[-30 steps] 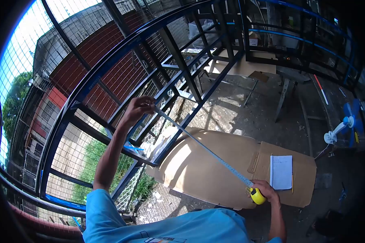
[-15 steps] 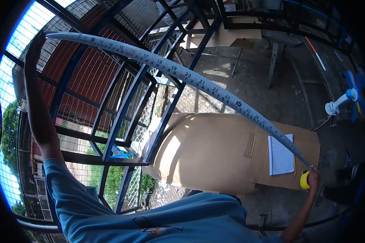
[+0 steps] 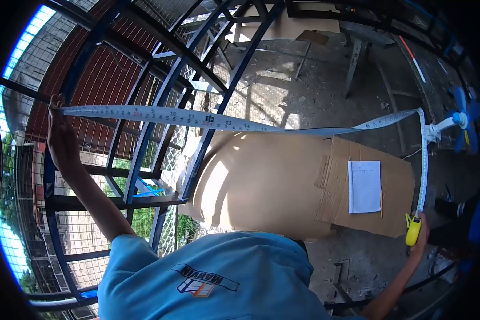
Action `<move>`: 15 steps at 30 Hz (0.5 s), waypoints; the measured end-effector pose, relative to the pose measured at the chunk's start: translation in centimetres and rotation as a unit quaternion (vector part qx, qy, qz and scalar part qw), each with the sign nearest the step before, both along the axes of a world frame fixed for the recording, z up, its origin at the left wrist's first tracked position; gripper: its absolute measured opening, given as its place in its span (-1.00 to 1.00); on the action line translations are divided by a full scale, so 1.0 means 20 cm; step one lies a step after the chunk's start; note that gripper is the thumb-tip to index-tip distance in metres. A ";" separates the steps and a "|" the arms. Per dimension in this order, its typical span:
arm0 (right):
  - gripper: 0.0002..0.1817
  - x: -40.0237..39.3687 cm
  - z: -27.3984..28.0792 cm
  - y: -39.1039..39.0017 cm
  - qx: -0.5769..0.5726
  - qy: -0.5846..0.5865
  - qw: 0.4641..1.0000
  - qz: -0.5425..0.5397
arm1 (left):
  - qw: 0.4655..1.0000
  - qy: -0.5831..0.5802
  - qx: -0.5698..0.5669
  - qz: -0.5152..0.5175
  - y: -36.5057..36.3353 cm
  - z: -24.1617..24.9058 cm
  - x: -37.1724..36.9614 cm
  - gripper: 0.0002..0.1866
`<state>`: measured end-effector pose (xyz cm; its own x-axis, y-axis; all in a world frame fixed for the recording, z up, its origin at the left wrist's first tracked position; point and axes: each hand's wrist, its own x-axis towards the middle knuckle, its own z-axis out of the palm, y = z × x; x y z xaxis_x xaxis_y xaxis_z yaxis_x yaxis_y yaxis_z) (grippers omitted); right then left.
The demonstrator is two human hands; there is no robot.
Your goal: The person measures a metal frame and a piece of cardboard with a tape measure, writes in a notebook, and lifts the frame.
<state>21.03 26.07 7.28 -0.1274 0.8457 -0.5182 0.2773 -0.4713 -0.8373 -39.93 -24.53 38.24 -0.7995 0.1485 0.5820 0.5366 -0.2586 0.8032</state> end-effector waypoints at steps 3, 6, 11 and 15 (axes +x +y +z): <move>-0.71 -0.56 0.10 0.03 0.115 -0.028 0.979 0.166 | 0.948 -0.221 0.230 -0.021 -0.16 -0.54 0.23 -0.55; -0.70 -1.11 0.22 0.10 0.190 -0.042 0.919 0.344 | 0.903 -0.203 0.344 0.157 -0.41 -1.03 0.25 -0.64; -0.67 -1.75 0.42 -0.08 0.165 -0.017 0.883 0.439 | 0.868 -0.168 0.414 0.217 -0.61 -1.18 0.30 -0.75; -0.68 -1.88 0.48 -0.19 0.196 -0.009 0.853 0.484 | 0.815 -0.167 0.481 0.278 -0.72 -1.23 0.26 -0.78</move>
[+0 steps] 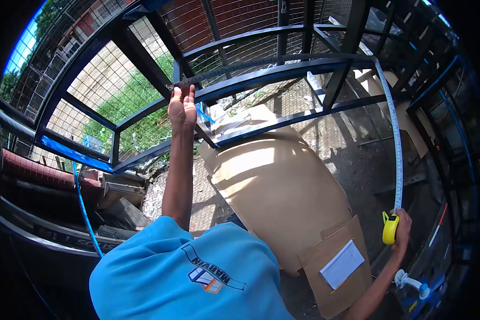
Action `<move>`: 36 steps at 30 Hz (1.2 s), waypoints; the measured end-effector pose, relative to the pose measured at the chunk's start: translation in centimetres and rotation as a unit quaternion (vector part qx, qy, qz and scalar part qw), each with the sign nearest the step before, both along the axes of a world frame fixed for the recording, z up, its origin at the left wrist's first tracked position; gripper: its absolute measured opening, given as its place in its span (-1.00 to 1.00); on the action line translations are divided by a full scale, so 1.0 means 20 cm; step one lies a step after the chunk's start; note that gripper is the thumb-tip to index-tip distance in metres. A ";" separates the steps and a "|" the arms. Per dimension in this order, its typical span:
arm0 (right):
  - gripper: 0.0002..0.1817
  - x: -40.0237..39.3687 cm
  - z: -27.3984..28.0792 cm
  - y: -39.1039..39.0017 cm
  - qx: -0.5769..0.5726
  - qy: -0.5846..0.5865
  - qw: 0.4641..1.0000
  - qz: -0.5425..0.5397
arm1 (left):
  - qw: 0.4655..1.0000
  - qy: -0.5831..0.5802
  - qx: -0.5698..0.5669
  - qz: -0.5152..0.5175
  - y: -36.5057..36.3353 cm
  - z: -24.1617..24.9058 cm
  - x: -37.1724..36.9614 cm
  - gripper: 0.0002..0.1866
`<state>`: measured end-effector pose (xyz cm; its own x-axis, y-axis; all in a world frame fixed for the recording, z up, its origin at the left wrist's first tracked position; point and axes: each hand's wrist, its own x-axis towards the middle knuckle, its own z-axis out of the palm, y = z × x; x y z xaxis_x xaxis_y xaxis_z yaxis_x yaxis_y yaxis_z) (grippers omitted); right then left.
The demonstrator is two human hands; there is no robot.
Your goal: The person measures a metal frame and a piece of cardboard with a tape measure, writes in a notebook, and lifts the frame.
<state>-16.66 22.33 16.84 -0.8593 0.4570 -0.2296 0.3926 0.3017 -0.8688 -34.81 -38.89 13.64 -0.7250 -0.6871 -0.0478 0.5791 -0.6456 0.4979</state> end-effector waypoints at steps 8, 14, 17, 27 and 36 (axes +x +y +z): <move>-0.66 0.15 0.07 -0.09 0.113 0.013 0.993 0.034 | 0.996 -0.076 -0.032 -0.024 -0.03 -0.07 0.00 -0.70; -0.68 0.33 0.13 -0.17 0.196 0.040 0.979 0.040 | 0.981 -0.177 -0.072 -0.025 -0.03 -0.06 0.00 -0.68; -0.69 0.44 0.15 -0.27 0.270 0.032 0.962 -0.005 | 0.979 -0.178 -0.096 -0.022 -0.08 -0.08 -0.01 -0.67; -0.72 0.67 0.30 -0.39 0.309 -0.031 0.950 -0.002 | 0.964 -0.217 -0.155 0.008 -0.09 -0.11 -0.03 -0.66; -0.73 0.78 0.29 -0.42 0.399 -0.001 0.917 0.010 | 0.966 -0.201 -0.161 0.002 -0.15 -0.15 -0.05 -0.70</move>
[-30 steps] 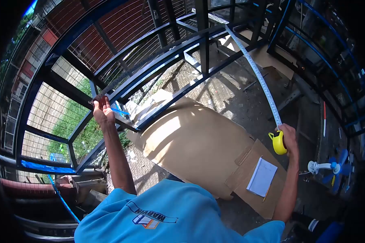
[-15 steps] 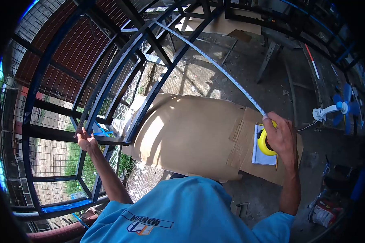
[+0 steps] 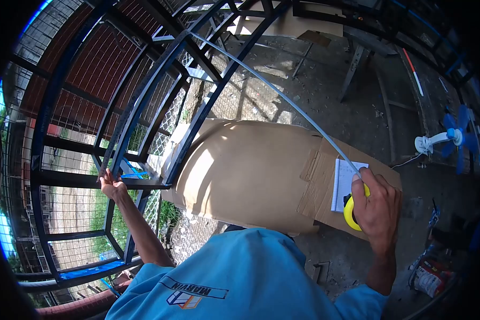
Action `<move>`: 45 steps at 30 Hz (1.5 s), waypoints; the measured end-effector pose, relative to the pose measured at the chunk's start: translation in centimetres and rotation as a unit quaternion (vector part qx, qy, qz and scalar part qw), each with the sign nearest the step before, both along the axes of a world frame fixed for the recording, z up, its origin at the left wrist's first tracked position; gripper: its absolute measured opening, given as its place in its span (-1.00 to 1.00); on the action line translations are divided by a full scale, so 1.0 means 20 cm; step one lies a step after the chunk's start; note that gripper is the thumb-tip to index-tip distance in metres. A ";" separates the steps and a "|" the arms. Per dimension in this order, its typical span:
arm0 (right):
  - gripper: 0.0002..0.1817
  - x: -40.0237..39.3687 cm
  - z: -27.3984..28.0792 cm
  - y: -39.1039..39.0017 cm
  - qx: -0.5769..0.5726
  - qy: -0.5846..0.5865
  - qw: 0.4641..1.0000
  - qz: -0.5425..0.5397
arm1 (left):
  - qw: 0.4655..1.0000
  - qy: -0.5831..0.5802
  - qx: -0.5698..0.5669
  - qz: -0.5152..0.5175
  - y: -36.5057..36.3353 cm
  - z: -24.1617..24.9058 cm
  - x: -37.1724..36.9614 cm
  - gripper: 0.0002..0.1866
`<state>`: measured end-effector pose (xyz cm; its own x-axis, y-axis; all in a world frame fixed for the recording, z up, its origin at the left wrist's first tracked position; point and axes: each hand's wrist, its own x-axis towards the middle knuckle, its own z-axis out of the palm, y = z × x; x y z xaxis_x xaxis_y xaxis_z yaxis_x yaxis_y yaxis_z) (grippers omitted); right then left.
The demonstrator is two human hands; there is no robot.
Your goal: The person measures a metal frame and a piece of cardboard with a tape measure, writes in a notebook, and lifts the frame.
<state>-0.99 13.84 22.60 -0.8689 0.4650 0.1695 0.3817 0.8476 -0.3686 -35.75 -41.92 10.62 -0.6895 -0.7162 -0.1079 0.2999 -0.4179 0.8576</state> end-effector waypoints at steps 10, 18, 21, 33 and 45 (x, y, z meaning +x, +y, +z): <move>-0.72 0.04 0.01 -0.02 0.015 -0.026 0.999 -0.011 | 1.000 0.009 0.002 0.017 0.00 0.00 0.00 -0.71; -0.73 0.05 0.01 -0.02 0.033 -0.020 0.999 -0.013 | 1.000 0.017 -0.006 0.017 0.01 0.01 0.01 -0.74; -0.73 0.06 0.01 -0.02 0.031 -0.025 0.999 -0.016 | 1.000 0.016 -0.007 0.021 0.02 0.01 0.02 -0.74; -0.74 0.05 0.01 0.00 0.027 -0.012 1.000 -0.007 | 0.999 0.006 -0.016 0.034 0.05 0.02 0.03 -0.73; -0.73 0.06 0.01 0.01 0.035 -0.018 0.999 0.003 | 0.999 -0.001 -0.001 0.043 0.07 0.04 0.03 -0.71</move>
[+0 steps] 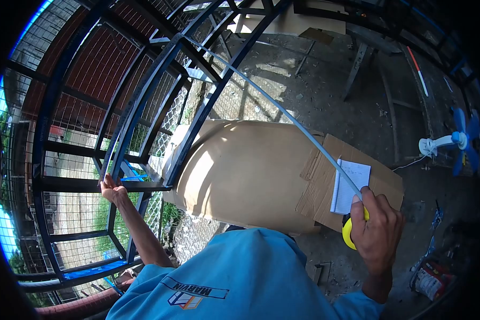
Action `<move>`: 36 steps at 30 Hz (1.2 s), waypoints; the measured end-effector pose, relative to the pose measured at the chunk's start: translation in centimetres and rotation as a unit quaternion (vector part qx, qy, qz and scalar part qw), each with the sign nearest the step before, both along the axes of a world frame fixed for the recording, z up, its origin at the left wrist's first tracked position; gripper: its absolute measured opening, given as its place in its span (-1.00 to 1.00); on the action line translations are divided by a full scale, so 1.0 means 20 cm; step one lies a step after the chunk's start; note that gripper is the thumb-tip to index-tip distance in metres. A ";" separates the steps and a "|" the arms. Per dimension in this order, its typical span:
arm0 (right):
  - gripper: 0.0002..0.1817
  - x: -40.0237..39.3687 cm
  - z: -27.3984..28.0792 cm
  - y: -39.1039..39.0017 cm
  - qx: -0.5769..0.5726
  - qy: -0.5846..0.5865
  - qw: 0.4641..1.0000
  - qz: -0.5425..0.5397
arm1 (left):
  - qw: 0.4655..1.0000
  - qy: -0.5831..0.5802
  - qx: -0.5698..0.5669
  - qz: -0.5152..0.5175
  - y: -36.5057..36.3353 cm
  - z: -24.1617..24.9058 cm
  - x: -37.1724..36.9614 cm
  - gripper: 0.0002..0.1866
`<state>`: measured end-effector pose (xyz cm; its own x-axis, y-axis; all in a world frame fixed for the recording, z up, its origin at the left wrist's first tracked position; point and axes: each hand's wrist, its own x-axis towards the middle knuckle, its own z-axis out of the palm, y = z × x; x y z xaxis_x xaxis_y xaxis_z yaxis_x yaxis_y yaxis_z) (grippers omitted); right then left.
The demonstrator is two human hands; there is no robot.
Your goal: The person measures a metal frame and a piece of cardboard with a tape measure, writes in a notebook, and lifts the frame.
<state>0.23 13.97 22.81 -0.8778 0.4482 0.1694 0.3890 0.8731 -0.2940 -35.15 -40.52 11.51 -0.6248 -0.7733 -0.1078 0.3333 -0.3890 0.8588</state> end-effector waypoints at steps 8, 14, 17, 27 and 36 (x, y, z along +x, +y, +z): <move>-0.74 0.00 0.00 0.00 0.016 0.002 1.000 -0.003 | 1.000 0.007 -0.009 -0.002 -0.01 -0.01 0.00 -0.74; -0.75 0.01 0.01 -0.02 0.018 0.012 1.000 0.007 | 1.000 0.019 -0.010 -0.009 -0.04 -0.03 -0.01 -0.77; -0.75 0.02 0.02 -0.03 0.023 0.006 1.000 0.007 | 1.000 0.017 -0.008 -0.001 -0.02 -0.02 -0.01 -0.77; -0.74 0.03 0.00 -0.01 0.008 -0.002 1.000 -0.001 | 1.000 0.015 -0.007 0.001 -0.03 -0.02 -0.01 -0.75; -0.73 0.01 0.00 0.00 0.015 -0.004 1.000 -0.002 | 1.000 0.026 0.005 0.005 -0.05 -0.05 -0.03 -0.77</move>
<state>0.43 14.07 22.75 -0.8774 0.4462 0.1763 0.3945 0.8801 -0.2642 -35.77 -41.59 10.59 -0.6223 -0.7783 -0.0838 0.3811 -0.3947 0.8361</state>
